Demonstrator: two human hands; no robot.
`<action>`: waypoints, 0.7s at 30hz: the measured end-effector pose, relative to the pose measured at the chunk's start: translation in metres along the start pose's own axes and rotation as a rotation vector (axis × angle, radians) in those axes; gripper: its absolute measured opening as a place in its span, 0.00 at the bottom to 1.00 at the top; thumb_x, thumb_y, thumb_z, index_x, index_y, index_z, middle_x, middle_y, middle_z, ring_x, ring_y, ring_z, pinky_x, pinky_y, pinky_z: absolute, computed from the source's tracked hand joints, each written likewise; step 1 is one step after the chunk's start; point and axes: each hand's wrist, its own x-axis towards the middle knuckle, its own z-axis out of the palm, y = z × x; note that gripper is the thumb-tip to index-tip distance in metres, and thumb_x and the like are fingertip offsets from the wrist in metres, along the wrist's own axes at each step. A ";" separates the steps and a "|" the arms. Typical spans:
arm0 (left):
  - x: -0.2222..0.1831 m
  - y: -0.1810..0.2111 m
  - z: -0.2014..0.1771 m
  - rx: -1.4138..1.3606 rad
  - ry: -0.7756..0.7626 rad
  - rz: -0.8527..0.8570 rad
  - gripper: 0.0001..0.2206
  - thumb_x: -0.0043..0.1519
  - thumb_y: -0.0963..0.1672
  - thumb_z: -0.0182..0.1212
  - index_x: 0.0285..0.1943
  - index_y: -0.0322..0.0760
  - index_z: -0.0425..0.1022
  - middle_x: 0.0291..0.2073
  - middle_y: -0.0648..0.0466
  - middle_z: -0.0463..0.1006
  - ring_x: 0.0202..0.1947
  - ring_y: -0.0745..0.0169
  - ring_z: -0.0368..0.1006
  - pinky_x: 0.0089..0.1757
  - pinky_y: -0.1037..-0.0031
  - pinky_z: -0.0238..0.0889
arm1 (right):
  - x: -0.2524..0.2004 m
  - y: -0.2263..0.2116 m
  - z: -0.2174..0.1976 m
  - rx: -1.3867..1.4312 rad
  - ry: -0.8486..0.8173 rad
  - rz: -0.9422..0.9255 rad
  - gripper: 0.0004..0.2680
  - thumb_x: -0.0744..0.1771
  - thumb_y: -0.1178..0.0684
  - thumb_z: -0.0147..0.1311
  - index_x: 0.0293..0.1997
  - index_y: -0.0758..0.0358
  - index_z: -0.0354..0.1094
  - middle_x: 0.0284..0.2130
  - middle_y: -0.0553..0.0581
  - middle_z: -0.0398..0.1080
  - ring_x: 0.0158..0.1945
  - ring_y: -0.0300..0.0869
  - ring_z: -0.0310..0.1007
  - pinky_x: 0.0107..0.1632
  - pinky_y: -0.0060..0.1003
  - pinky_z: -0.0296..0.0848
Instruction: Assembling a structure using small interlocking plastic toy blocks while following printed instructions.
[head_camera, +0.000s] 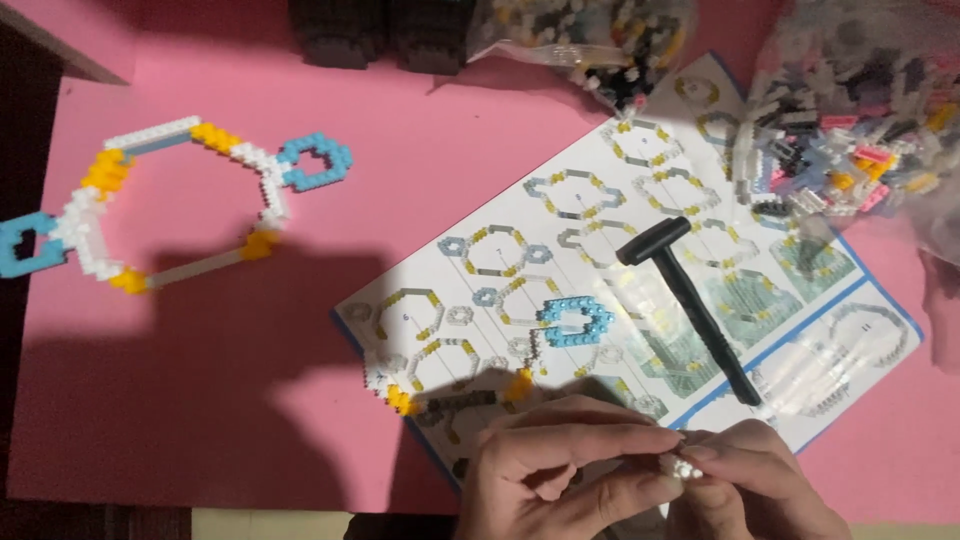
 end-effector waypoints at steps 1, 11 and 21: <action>0.000 0.003 -0.001 0.187 -0.016 0.105 0.11 0.61 0.39 0.73 0.52 0.33 0.84 0.43 0.45 0.84 0.45 0.59 0.81 0.48 0.76 0.78 | -0.002 -0.002 0.004 0.063 0.014 0.024 0.03 0.69 0.55 0.55 0.43 0.61 0.74 0.33 0.54 0.76 0.32 0.32 0.73 0.39 0.20 0.72; 0.007 0.024 -0.032 0.567 -0.029 0.470 0.07 0.61 0.38 0.74 0.46 0.33 0.84 0.40 0.50 0.86 0.37 0.63 0.83 0.42 0.75 0.82 | 0.002 -0.016 0.027 0.464 0.061 0.170 0.04 0.68 0.56 0.60 0.44 0.62 0.76 0.27 0.55 0.68 0.26 0.38 0.71 0.34 0.24 0.73; 0.072 0.052 -0.092 1.515 -0.213 0.250 0.17 0.69 0.44 0.56 0.67 0.44 0.77 0.44 0.53 0.85 0.49 0.47 0.72 0.46 0.54 0.65 | 0.030 -0.034 0.050 0.150 0.189 0.321 0.04 0.67 0.66 0.58 0.43 0.78 0.73 0.24 0.67 0.66 0.18 0.45 0.61 0.24 0.31 0.59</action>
